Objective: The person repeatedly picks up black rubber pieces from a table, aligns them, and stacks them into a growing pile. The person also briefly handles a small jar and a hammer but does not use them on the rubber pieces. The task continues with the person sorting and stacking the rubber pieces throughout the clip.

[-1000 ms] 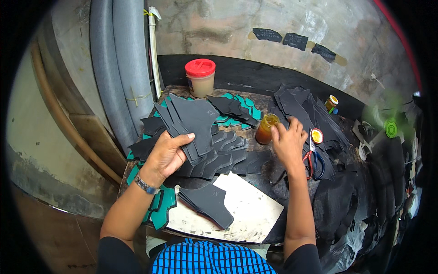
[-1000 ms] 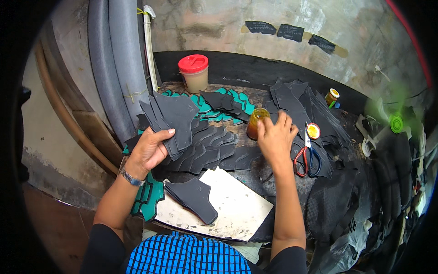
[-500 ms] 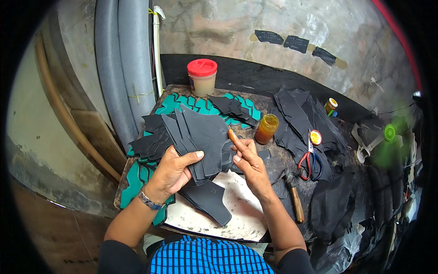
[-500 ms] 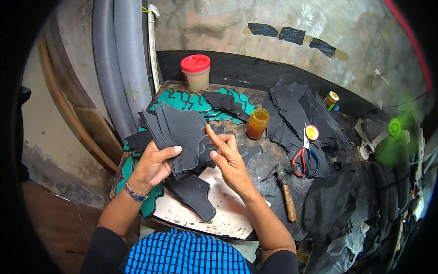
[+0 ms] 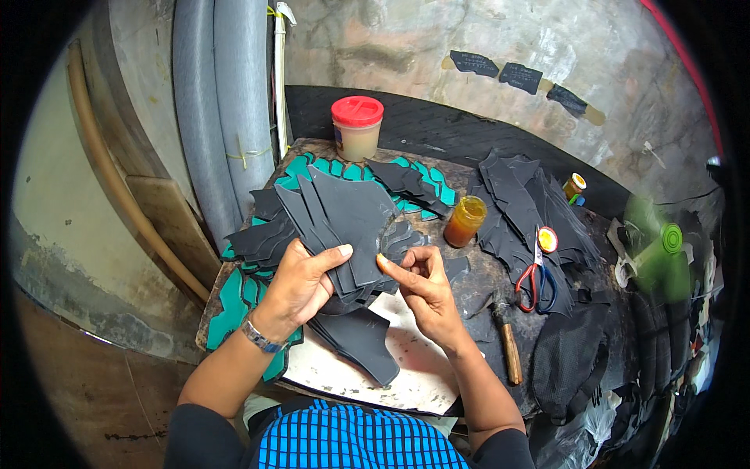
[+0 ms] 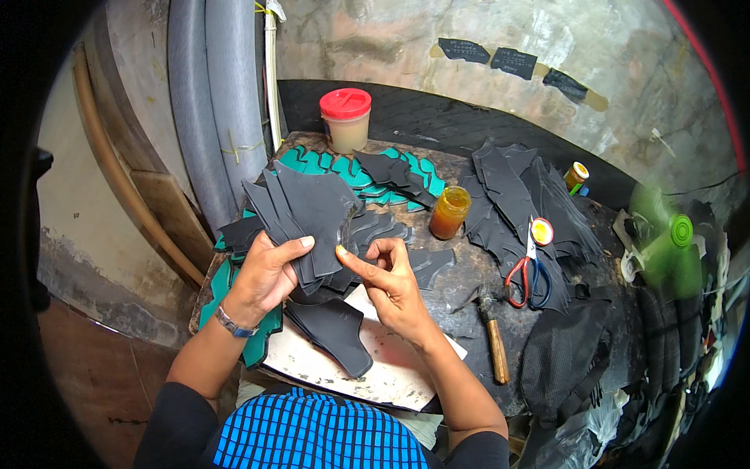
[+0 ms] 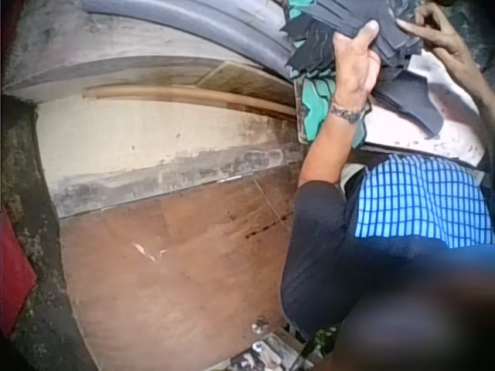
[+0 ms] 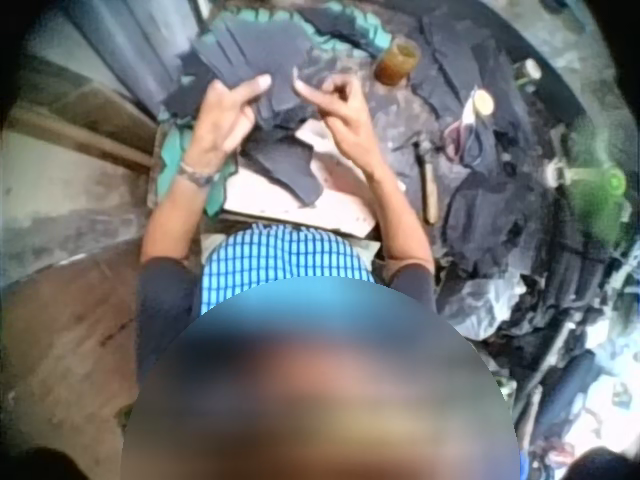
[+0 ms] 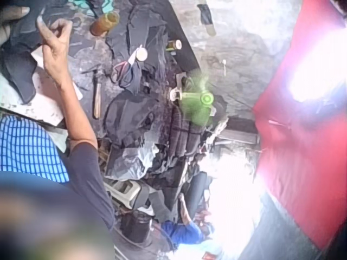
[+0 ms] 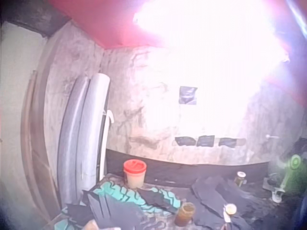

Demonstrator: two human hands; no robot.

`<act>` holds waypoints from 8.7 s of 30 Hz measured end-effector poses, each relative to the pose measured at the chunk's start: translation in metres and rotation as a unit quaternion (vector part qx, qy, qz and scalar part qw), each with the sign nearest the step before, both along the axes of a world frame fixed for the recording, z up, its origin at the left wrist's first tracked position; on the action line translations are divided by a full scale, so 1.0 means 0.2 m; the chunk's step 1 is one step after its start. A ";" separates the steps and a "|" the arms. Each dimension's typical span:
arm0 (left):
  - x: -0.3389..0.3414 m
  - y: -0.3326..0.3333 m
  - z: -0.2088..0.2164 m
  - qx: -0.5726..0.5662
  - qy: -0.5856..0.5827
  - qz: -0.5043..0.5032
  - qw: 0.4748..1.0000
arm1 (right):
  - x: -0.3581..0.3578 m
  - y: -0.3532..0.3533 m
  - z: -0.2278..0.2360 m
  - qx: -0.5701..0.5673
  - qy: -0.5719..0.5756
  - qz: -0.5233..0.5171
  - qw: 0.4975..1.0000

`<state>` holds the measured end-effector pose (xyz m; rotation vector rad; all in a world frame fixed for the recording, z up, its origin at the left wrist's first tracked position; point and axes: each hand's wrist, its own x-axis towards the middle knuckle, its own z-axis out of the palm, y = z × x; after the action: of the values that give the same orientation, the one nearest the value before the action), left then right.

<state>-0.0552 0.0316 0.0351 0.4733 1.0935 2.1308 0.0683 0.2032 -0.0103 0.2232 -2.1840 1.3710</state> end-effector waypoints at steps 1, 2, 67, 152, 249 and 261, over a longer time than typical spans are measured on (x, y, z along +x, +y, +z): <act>0.00 0.00 0.00 0.006 0.000 0.004 1.000 | 0.00 0.00 -0.01 0.025 0.019 -0.010 0.999; 0.00 0.01 0.00 0.025 0.001 0.003 1.000 | -0.01 0.00 -0.01 0.052 0.041 -0.022 0.998; 0.12 -0.03 0.04 -0.007 0.010 -0.003 1.000 | 0.02 0.00 0.08 -0.156 -0.080 0.025 0.984; 0.12 -0.01 0.04 -0.011 -0.026 -0.041 0.999 | -0.01 0.05 0.07 -0.132 -0.037 0.023 0.990; 0.12 0.00 0.10 -0.103 0.015 -0.089 0.991 | 0.01 0.06 0.01 0.138 0.087 -0.135 0.977; 0.08 0.00 0.06 -0.125 0.049 -0.055 0.989 | 0.03 0.05 -0.01 0.150 0.130 -0.073 0.977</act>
<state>-0.0388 0.0324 0.0473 0.5111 1.3378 1.8598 0.0748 0.2141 -0.0122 0.3269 -2.1279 0.8751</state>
